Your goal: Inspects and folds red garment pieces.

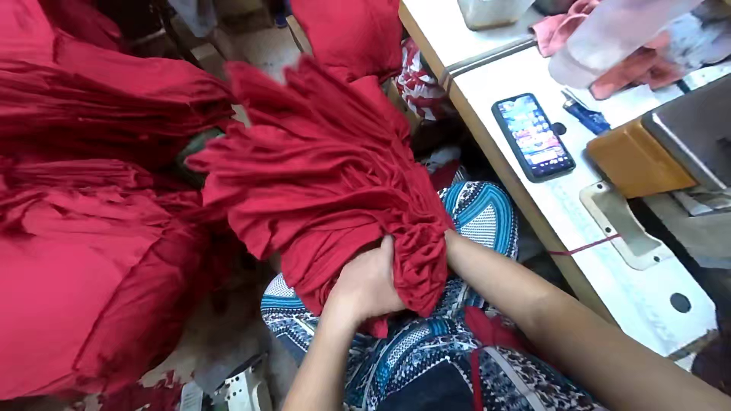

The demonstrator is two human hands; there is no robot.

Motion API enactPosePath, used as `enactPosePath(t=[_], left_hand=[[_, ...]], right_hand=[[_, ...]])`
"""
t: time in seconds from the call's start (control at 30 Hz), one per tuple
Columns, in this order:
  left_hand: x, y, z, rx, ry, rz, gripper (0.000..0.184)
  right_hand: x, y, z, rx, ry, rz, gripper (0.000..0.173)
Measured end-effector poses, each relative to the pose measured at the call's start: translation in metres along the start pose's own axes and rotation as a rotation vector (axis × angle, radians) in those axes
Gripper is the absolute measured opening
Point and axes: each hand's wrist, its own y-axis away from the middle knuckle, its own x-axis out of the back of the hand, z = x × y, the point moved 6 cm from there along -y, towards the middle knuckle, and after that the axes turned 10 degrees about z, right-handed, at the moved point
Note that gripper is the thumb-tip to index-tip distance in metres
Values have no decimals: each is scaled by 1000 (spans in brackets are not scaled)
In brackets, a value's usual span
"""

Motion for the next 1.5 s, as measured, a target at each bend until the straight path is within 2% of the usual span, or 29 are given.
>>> enactPosePath(t=[0.07,0.13,0.2,0.23,0.33,0.4,0.47,0.57,0.63,0.67,0.7,0.77,0.87,0.93,1.0,1.03,1.1,1.2,1.23,1.3,1.37,1.4,1.43,1.47,1.5], left_hand=[[-2,4,2,29,-66,58,91],[-4,7,1,1,-92,137,86],[-4,7,2,5,-103,136,85],[-5,7,3,11,-112,137,85],[-6,7,4,42,-141,131,83],[-7,9,1,8,-144,200,80],[-8,14,-3,-21,-127,264,79],[-8,20,-9,-48,-126,335,78],[-9,22,-9,-50,-140,361,78],[-9,22,-7,-55,-150,374,79],[-10,21,-4,-63,-161,390,79],[-12,17,6,-50,-215,389,75],[-18,9,26,95,-314,288,72],[-29,6,34,127,-409,305,62],[-39,9,39,24,-480,500,43],[-42,10,41,15,-517,541,39],[-43,12,39,120,-528,455,49],[-36,25,15,-63,-305,549,86],[-28,32,2,-123,-146,541,91],[-9,52,-33,-167,338,497,77],[13,69,-76,-113,755,571,45],[22,77,-99,-70,811,661,26],[26,84,-123,3,765,742,15],[24,91,-144,130,596,765,15],[16,95,-162,289,357,695,15]], right_hand=[[-2,-2,-1,25,75,-24,31],[-3,0,-2,-37,-164,-25,28],[-4,0,-2,-108,-374,-13,26],[-3,-1,-3,-89,-330,-20,26],[-2,-3,-7,100,164,-71,27],[-2,-6,-6,135,209,-68,27],[-4,-12,-2,56,-75,-33,30],[-14,-22,-6,-261,-829,-56,35],[-8,-16,-13,-400,-963,17,36],[1,-12,-13,-355,-922,45,41],[11,-10,-13,-230,-846,115,41],[32,-5,-21,153,-740,309,33],[52,18,-66,681,-498,430,28],[38,30,-108,940,-307,326,20],[4,29,-141,1098,-3,148,21],[-15,21,-150,1110,139,46,25],[-50,-7,-151,1014,365,-124,37],[-68,-37,-136,868,423,-155,50],[-66,-38,-134,864,396,-133,50],[-62,-35,-128,864,351,-101,47],[-58,-34,-123,865,312,-65,43],[-56,-34,-123,864,306,-55,42],[-56,-35,-123,863,308,-55,40],[-56,-35,-123,864,309,-59,39],[-57,-35,-124,864,314,-67,37]])
